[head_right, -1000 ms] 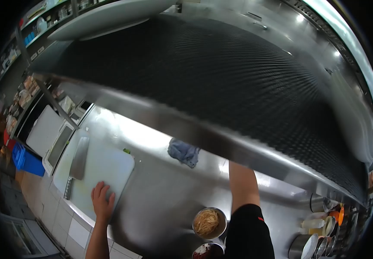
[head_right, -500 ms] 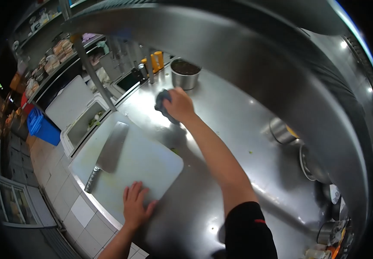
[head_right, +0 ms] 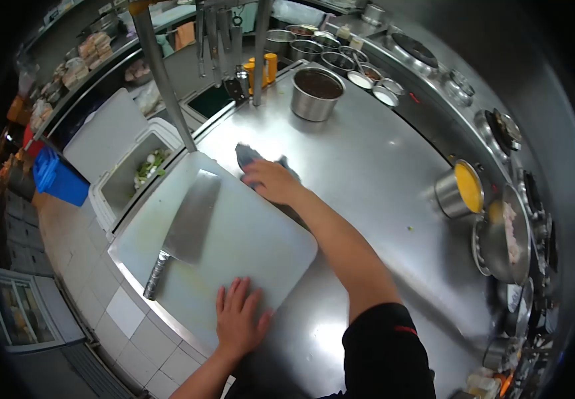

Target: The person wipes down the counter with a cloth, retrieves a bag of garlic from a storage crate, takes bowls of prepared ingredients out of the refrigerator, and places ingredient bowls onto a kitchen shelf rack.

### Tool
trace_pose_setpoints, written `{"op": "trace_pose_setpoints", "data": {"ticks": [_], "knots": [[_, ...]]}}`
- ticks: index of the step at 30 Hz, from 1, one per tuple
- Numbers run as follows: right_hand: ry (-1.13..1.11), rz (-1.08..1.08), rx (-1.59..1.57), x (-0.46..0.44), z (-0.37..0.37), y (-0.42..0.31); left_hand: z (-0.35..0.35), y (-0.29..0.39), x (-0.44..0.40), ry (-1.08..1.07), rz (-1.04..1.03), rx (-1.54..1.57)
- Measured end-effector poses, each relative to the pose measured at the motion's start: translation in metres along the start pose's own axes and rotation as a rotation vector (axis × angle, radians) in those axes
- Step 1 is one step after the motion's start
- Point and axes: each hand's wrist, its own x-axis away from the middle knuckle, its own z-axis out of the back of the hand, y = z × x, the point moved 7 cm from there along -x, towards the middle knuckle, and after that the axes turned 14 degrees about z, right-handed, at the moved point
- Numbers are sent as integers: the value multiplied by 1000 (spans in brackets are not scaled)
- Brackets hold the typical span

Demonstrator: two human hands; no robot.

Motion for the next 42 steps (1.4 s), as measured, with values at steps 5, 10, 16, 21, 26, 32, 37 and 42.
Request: {"op": "trace_pose_setpoints", "data": {"ticks": [5,10,16,21,26,32,37,42], "knots": [[-23,-215,-30,201,73,-93,5,3,3,76,-28,30],[123,-723,-7,335,166,-116,4,6,4,70,-39,43],[498,-1047,558,431,198,8,4,13,3,85,-32,15],[446,-642,386,268,149,51,4,20,2,97,-36,-14],[273,-251,-181,222,88,-76,-5,17,8,92,-63,-58],[264,-728,-778,352,140,-189,-7,25,17,141,-108,-75],[723,-1106,102,566,241,-126,-8,37,21,150,-122,-100],[275,-1158,692,517,209,-51,-13,36,23,156,-141,-121]]}}
